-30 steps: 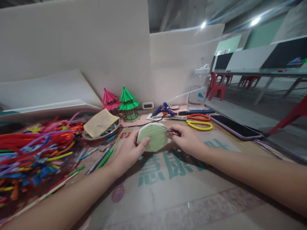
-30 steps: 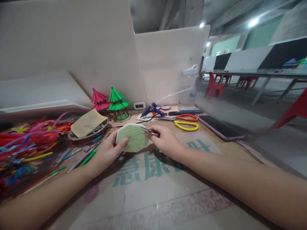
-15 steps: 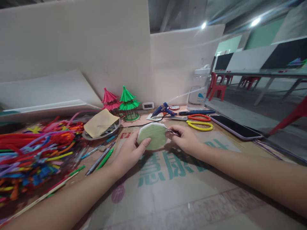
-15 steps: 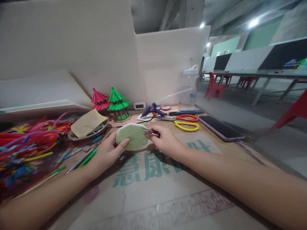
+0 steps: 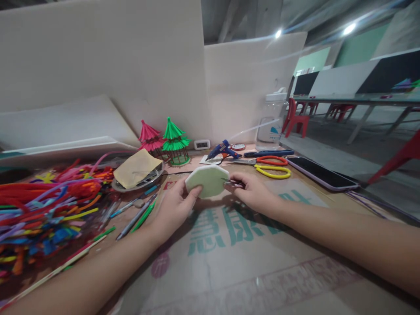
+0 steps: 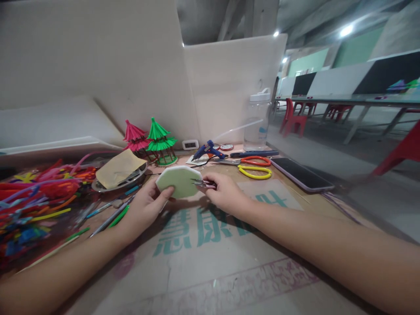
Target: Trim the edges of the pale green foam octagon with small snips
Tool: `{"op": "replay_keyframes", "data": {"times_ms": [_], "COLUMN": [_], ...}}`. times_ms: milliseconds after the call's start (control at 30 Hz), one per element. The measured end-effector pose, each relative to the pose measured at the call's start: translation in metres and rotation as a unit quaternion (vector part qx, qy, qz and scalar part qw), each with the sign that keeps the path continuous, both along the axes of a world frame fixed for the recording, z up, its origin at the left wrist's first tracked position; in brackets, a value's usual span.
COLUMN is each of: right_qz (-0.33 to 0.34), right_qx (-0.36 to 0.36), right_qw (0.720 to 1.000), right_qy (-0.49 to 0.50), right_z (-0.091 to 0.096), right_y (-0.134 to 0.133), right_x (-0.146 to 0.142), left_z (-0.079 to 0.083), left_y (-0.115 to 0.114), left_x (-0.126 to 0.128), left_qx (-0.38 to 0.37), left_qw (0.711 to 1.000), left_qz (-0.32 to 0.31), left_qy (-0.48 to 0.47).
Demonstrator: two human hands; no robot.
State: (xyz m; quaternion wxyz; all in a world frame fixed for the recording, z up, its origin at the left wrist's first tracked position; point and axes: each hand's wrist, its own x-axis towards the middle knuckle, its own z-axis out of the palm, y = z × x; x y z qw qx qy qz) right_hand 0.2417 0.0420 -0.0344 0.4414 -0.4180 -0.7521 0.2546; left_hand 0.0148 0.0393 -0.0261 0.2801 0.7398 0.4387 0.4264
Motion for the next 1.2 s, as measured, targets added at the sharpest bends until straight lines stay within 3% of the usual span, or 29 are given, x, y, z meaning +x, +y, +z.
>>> {"op": "replay_keyframes", "data": {"times_ms": [167,267,767,1200], "right_qz": [-0.007,-0.026,-0.032,-0.012], "right_qx": [0.174,0.218,0.269,0.253], "right_qw": [0.984,0.974,0.951,0.957], "right_qy": [-0.028,-0.047,-0.148,-0.144], "right_z": [0.01,0.012,0.005,0.009], "right_y": [-0.008,-0.007,-0.003,-0.006], "right_x": [0.007,0.011,0.015,0.013], "left_z": [0.0,0.002,0.002,0.003], "left_y": [0.0,-0.001,0.001,0.002], "left_x": [-0.002,-0.003,-0.004,-0.004], "left_qx": [0.037,0.059,0.101,0.105], "left_qw": [0.999,0.996,0.988,0.988], "left_qz": [-0.003,-0.01,0.006,0.0], "left_qy": [0.035,0.065,0.121,0.111]}}
